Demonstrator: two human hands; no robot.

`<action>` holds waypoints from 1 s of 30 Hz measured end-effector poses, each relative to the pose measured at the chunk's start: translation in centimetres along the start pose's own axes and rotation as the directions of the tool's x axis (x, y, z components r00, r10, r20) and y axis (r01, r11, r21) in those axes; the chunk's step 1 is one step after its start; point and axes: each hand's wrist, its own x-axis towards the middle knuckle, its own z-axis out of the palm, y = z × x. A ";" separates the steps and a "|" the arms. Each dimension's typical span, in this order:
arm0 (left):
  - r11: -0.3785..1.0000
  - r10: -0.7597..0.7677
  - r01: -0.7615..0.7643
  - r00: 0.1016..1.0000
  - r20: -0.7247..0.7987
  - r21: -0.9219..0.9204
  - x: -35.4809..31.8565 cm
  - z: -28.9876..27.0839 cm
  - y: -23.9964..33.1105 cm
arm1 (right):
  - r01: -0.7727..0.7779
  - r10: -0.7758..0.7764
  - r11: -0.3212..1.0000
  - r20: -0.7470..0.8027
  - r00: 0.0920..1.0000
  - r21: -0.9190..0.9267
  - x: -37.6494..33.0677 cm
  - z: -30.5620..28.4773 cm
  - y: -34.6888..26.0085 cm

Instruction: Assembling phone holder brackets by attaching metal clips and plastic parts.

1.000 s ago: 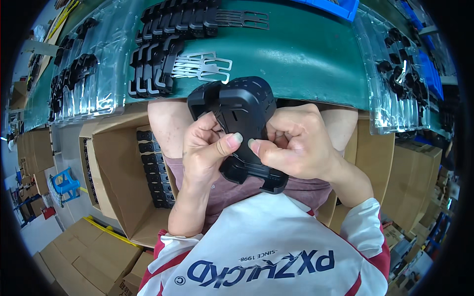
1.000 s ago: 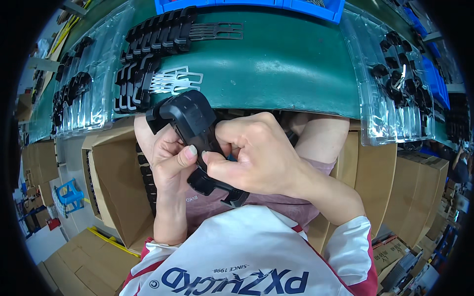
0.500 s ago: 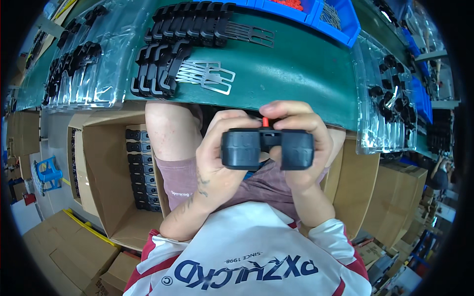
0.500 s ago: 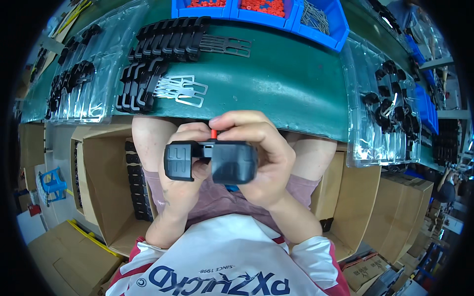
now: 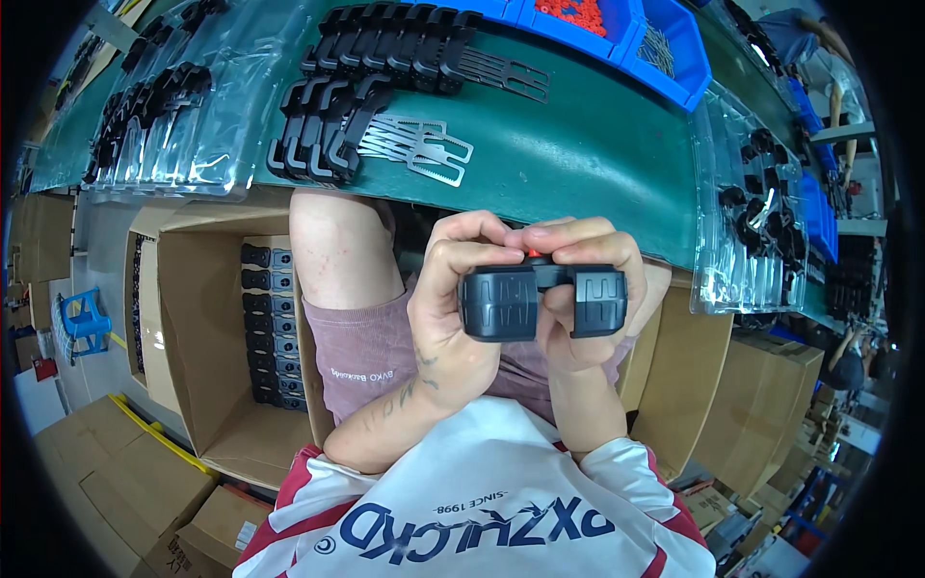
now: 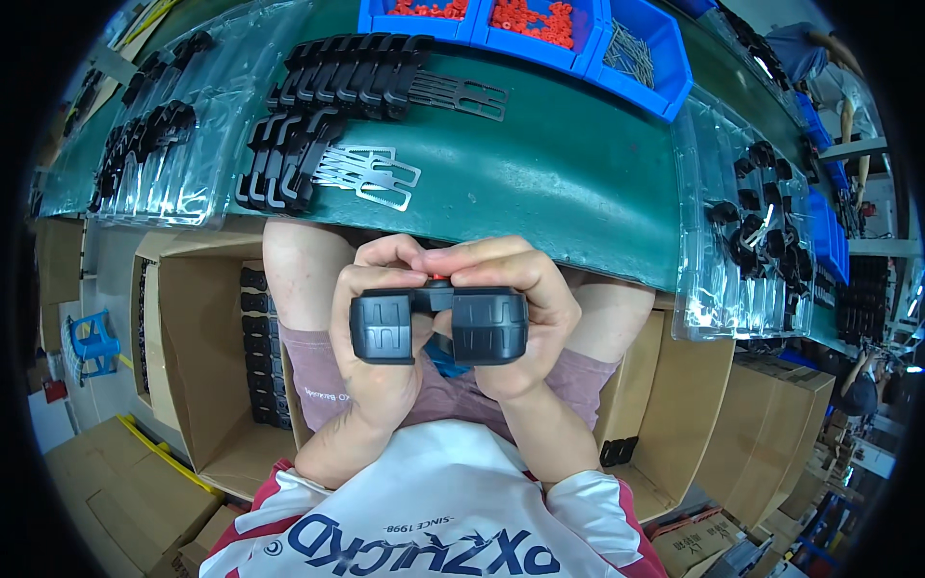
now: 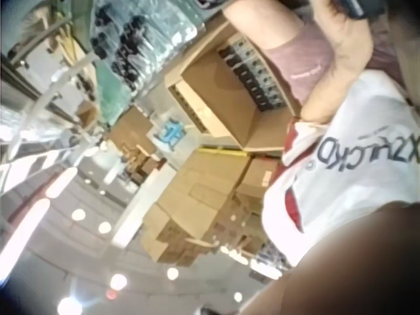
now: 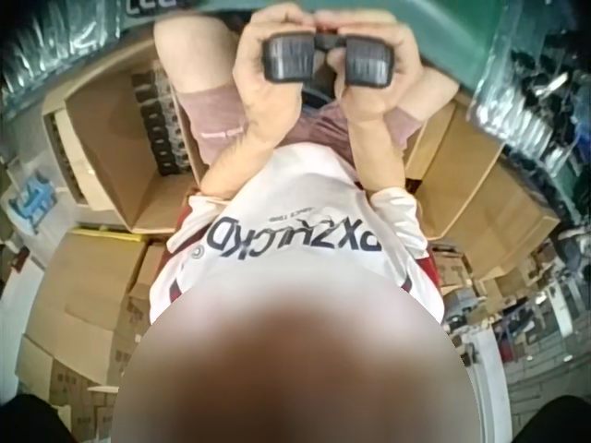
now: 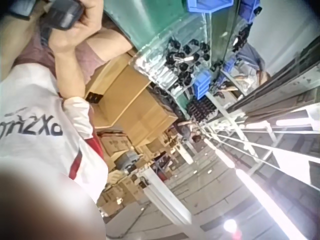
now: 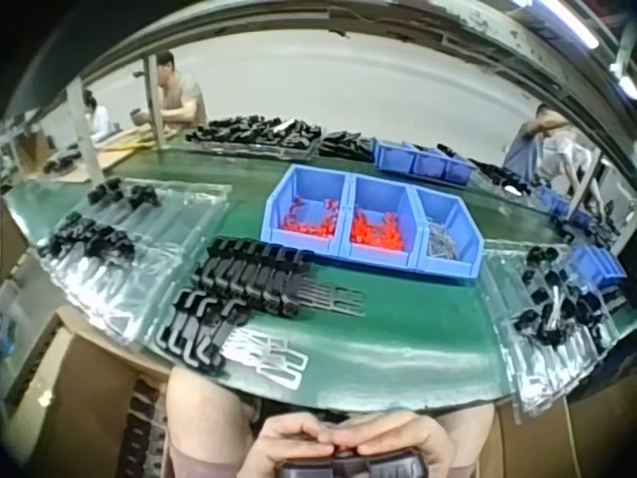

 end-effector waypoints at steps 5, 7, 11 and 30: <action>0.982 0.004 0.001 1.000 -0.026 0.189 0.2 0.4 0.1 | -0.112 0.111 0.994 -0.155 0.982 0.002 0.4 1.5 -0.4; 0.909 0.129 -0.122 0.992 0.010 0.399 0.0 0.9 0.4 | -0.258 0.270 0.963 -0.288 0.919 0.078 1.3 2.9 -1.5; 0.974 -0.057 0.048 0.998 0.035 0.222 0.8 -0.6 1.5 | -0.335 0.371 0.924 -0.224 0.901 0.183 1.3 3.9 -3.6; 0.865 -0.023 0.032 0.999 0.024 -0.501 3.1 -3.9 2.3 | -0.425 0.445 0.895 0.265 0.855 -0.134 -1.3 3.6 -1.0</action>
